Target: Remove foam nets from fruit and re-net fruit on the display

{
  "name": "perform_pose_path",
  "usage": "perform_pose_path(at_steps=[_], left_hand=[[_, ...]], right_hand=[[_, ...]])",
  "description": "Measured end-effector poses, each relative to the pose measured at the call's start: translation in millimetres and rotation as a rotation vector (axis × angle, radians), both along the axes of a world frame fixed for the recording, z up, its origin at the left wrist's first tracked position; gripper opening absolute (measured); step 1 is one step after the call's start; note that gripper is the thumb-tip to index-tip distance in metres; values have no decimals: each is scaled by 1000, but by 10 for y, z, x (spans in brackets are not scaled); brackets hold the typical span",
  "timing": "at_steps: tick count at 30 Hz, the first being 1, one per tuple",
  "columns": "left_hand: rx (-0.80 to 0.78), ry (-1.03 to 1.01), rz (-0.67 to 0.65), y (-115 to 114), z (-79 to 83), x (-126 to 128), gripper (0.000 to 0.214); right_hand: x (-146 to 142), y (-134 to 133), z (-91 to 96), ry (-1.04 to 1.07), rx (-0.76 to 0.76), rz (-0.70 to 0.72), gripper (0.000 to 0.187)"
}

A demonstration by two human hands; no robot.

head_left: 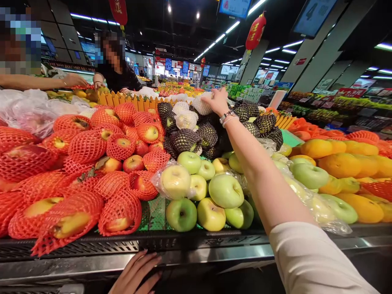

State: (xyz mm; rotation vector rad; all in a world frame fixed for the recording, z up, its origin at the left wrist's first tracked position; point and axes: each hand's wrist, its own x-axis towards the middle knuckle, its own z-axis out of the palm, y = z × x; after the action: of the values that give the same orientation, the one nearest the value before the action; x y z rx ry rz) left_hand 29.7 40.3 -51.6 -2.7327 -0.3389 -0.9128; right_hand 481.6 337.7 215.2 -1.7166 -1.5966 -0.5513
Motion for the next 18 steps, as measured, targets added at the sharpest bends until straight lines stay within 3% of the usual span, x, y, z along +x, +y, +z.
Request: perform_pose_path(at_steps=[7, 13, 16, 18], left_hand=[[-148, 29, 14, -102, -87, -100, 31], [-124, 71, -62, -118, -114, -57, 27], [-147, 19, -70, -164, -56, 28, 25], [-260, 42, -67, -225, 34, 57, 24]], right_hand=[[-335, -373, -75, -247, -226, 173, 70], [-602, -668, -123, -225, -373, -21, 75], [-724, -805, -9, -147, -464, -60, 71], [-770, -978, 113, -95, -388, -48, 65]])
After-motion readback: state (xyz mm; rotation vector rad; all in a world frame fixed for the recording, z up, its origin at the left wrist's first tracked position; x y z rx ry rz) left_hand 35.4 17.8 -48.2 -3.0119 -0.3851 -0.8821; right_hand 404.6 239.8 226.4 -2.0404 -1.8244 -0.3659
